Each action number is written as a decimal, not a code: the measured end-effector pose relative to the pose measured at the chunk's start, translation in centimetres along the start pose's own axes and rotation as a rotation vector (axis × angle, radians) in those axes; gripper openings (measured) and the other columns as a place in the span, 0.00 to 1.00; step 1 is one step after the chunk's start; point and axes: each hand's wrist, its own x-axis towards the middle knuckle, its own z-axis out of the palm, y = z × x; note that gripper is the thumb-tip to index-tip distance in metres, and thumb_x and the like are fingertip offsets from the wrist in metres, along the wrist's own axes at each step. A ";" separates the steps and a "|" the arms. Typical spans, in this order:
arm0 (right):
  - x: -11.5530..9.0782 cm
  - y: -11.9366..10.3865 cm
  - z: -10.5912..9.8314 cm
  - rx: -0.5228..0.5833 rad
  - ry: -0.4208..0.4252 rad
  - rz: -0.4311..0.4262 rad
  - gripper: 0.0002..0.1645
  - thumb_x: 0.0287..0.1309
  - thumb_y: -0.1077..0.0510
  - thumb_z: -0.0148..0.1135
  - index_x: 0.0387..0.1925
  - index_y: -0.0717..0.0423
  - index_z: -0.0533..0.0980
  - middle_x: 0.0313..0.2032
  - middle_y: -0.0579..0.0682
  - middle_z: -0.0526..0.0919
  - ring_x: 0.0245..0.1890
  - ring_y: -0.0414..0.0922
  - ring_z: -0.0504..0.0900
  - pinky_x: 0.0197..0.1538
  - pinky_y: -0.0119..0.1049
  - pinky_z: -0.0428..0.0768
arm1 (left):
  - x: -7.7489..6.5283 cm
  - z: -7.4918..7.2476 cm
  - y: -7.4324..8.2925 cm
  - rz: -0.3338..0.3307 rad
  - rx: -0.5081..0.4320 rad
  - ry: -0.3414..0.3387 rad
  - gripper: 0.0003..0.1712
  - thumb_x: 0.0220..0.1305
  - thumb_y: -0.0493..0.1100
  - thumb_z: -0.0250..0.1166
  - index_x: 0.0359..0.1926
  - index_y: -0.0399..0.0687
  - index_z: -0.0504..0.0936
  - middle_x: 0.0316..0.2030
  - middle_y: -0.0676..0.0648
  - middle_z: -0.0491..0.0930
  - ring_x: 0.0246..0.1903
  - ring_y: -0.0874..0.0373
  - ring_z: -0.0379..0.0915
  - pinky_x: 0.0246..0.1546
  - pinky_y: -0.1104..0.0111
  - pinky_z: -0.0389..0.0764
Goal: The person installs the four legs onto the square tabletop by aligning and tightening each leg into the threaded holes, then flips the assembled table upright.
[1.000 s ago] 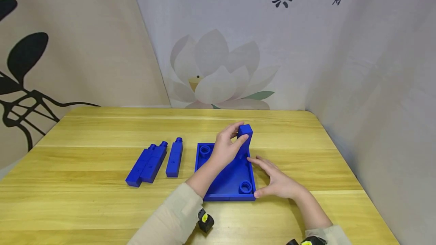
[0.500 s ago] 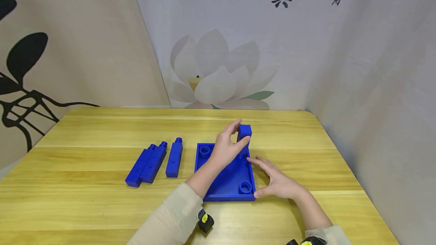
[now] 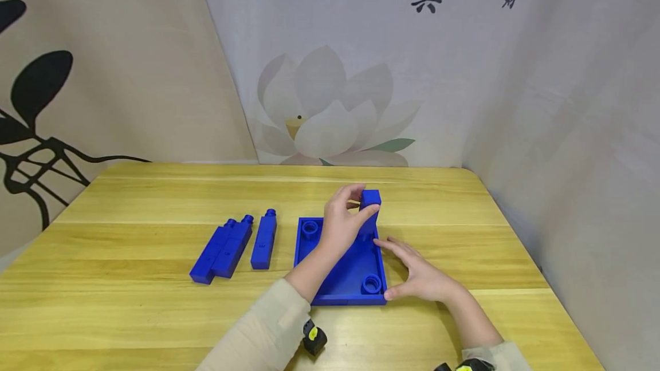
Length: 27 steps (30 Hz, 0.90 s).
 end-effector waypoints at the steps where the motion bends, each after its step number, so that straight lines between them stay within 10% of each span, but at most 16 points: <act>1: 0.0 0.0 0.0 0.001 0.000 0.000 0.58 0.44 0.49 0.77 0.73 0.42 0.54 0.71 0.61 0.51 0.69 0.63 0.46 0.60 0.71 0.48 | 0.0 0.0 0.0 0.008 -0.008 0.002 0.24 0.55 0.43 0.72 0.52 0.41 0.79 0.42 0.48 0.78 0.42 0.55 0.75 0.44 0.67 0.80; 27: 0.0 -0.3 0.0 0.018 -0.006 0.013 0.58 0.44 0.51 0.77 0.73 0.43 0.54 0.71 0.60 0.51 0.69 0.63 0.46 0.61 0.71 0.47 | 1.4 -1.2 -0.8 0.006 -0.136 -0.140 0.18 0.56 0.36 0.70 0.49 0.38 0.83 0.39 0.46 0.81 0.40 0.57 0.77 0.42 0.74 0.79</act>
